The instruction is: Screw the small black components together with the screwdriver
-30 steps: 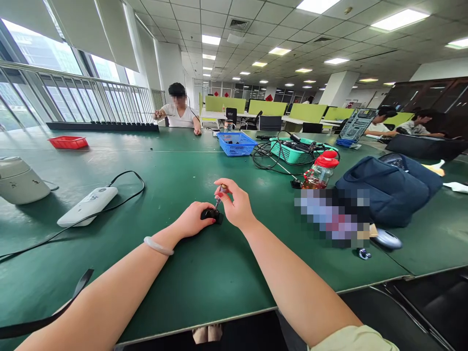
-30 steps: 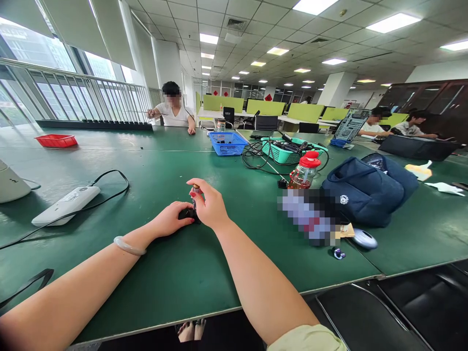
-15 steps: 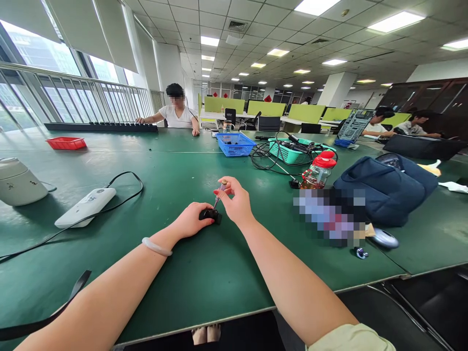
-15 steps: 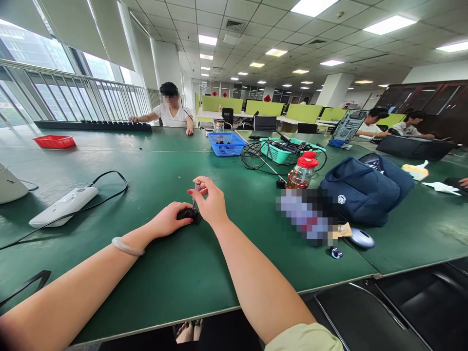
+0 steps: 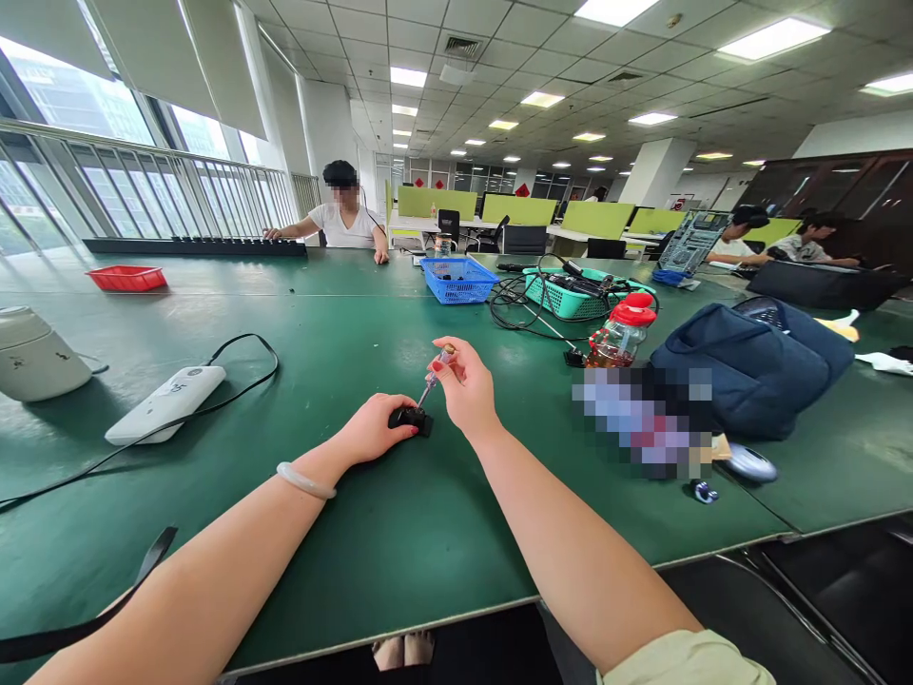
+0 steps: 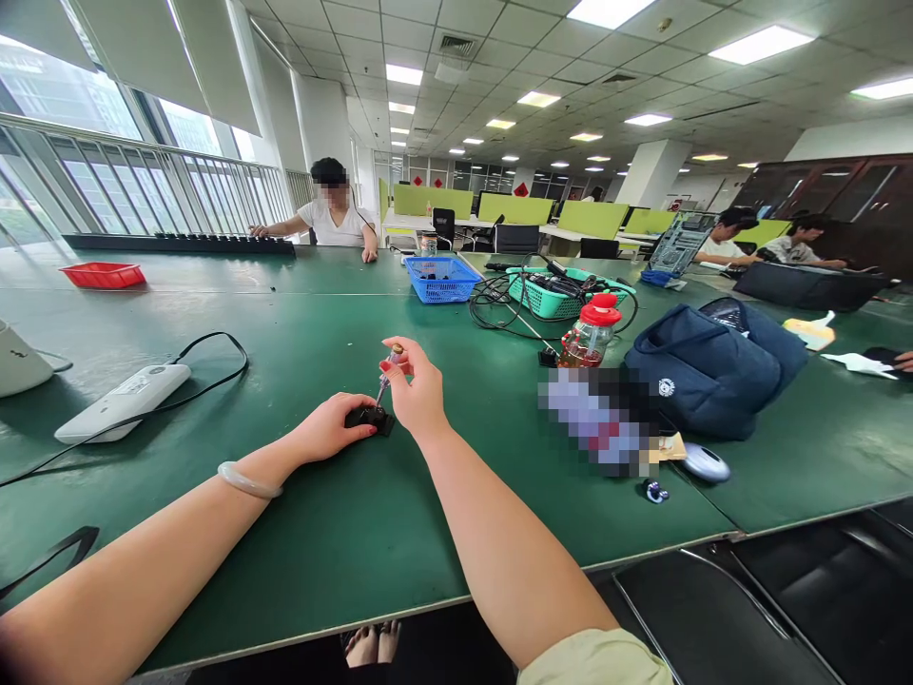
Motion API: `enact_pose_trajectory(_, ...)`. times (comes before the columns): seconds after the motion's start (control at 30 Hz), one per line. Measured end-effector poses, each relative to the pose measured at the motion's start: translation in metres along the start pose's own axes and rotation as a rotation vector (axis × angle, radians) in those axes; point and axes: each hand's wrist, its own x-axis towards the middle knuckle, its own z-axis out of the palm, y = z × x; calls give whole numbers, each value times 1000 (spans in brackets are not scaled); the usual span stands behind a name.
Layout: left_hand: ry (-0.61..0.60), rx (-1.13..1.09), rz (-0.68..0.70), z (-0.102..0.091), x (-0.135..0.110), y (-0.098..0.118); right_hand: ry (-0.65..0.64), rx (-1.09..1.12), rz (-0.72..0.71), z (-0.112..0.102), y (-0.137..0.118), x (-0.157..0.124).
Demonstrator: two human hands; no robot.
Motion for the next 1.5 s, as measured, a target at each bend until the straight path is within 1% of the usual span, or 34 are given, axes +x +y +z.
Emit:
enact_pose_trajectory(0.1, -3, -2, 7, -1, -1, 2, -58, -26, -24, 1, -5, -4)
enact_pose_trajectory(0.27, -18, -8, 9, -2, -1, 3, -94, -69, -74, 0, -9, -5)
enact_pose_trajectory(0.5, -16, -13, 18, -2, -1, 3, -100, -25, -76, 0, -7, -5)
enact_pose_trajectory(0.9, -13, -22, 28, -1, -1, 2, -141, -74, -122, 0, -4, -3)
enact_pose_trajectory(0.97, -9, -23, 31, 0, 0, 1, -166, -96, -145, 0, -7, -3)
enact_pose_trajectory(1.13, -9, -39, 27, 4, 2, -6, -290, -156, -230, 1, -15, -4)
enact_pose_trajectory(1.2, -9, -36, 21, 5, 3, -8, -297, -187, -263, 1, -17, -4)
enact_pose_trajectory(1.37, -4, -42, 24, 6, 4, -10, -254, -263, -342, 0, -16, -4)
enact_pose_trajectory(1.5, 40, -62, 89, 7, 5, -9, -318, -359, -420, 0, -17, -6)
